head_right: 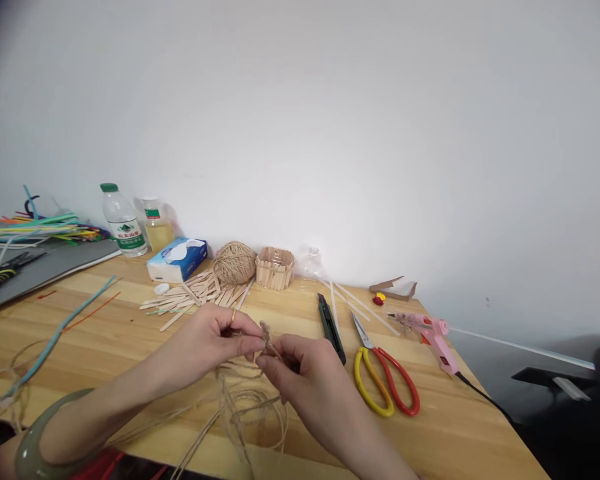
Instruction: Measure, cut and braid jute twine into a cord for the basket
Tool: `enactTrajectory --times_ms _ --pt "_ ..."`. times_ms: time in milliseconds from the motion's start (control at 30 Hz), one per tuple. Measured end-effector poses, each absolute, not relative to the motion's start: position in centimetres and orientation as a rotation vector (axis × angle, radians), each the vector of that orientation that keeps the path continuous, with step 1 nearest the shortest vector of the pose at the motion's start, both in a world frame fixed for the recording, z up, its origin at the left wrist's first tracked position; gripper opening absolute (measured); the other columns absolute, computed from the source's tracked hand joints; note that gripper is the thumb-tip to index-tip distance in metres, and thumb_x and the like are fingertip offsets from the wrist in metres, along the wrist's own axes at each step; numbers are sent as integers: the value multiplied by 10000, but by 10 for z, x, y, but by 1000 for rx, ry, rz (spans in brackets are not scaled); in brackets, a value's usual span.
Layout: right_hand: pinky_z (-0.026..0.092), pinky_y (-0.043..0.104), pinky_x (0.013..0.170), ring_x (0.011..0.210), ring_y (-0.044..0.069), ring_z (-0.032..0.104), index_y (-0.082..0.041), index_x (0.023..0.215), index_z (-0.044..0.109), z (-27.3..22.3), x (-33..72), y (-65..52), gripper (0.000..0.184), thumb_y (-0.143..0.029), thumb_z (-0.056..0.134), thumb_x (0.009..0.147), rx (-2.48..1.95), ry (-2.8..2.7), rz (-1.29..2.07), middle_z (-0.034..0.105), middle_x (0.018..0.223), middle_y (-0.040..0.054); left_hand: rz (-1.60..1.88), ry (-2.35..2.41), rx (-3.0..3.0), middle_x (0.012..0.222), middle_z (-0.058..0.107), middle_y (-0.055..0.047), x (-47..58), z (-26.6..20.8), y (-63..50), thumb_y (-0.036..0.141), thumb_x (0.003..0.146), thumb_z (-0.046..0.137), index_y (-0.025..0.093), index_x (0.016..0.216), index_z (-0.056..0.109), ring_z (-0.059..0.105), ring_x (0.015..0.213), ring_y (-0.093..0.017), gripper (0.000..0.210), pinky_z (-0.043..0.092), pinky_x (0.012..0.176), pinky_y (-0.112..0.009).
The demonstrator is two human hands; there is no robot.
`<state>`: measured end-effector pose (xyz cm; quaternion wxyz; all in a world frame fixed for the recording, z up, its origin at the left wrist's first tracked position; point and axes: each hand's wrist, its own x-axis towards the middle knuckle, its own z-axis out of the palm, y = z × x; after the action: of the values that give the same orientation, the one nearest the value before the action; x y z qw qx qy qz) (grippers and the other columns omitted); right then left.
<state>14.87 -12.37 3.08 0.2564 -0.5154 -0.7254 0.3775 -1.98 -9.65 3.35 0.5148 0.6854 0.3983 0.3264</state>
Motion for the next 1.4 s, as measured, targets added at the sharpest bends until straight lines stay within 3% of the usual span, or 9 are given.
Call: enactTrajectory --times_ms 167,400,533,667,767,833,1067,1200,1400 --pt "274 199 445 487 98 424 -167 676 565 28 154 -131 315 -371 408 858 -1515 -2041 522 477 522 -13 957 977 1510 634 635 -13 -16 25 -92 295 768 508 140 682 550 441 475 -79 182 329 483 -204" --pt "295 215 467 532 127 562 -194 769 587 -12 137 -155 200 -234 415 863 -1225 -2441 228 626 652 7 1078 741 1204 711 651 -34 -10 19 -94 295 797 506 145 735 448 291 360 -9 172 184 385 -174" --pt "313 208 502 558 115 521 -179 652 549 -1 149 -144 283 -324 424 860 -1243 -2292 524 564 615 3 999 678 1100 646 593 6 -15 26 -96 259 793 520 147 761 449 225 350 9 136 92 368 -171" --pt "311 194 489 558 97 413 -177 767 493 23 150 -126 250 -422 464 813 -1288 -1805 872 460 639 -18 971 665 1116 629 576 8 -14 32 -97 242 784 533 145 768 467 240 354 9 119 87 357 -164" --pt "318 188 515 589 89 395 -176 745 463 22 136 -115 209 -371 539 755 -1127 -1756 1179 430 664 -28 963 671 1081 618 563 6 -12 36 -97 221 779 538 138 775 477 247 360 10 103 105 351 -151" --pt "308 191 508 565 86 385 -175 686 436 15 130 -107 190 -332 523 748 -1122 -1735 1200 416 629 -33 950 692 1029 614 553 6 -15 38 -95 203 776 541 132 777 479 224 352 15 94 98 343 -145" --pt "292 226 495 505 131 470 -198 679 448 2 183 -97 81 -269 460 715 -1779 -1750 158 518 552 -23 996 599 851 638 495 31 -50 53 -86 87 749 532 142 759 455 209 344 33 95 90 340 -107" --pt "313 251 494 510 170 521 -211 710 478 15 224 -116 140 -350 460 717 -2031 -1650 -80 572 588 -1 1025 586 830 597 472 39 -63 66 -89 47 734 520 152 746 465 205 343 25 119 97 338 -105" --pt "369 311 537 609 234 571 -215 744 521 40 284 -127 236 -435 502 662 -2154 -1366 -88 628 696 55 1133 531 909 565 447 53 -75 91 -99 -14 739 473 146 717 470 174 345 25 162 71 335 -113"
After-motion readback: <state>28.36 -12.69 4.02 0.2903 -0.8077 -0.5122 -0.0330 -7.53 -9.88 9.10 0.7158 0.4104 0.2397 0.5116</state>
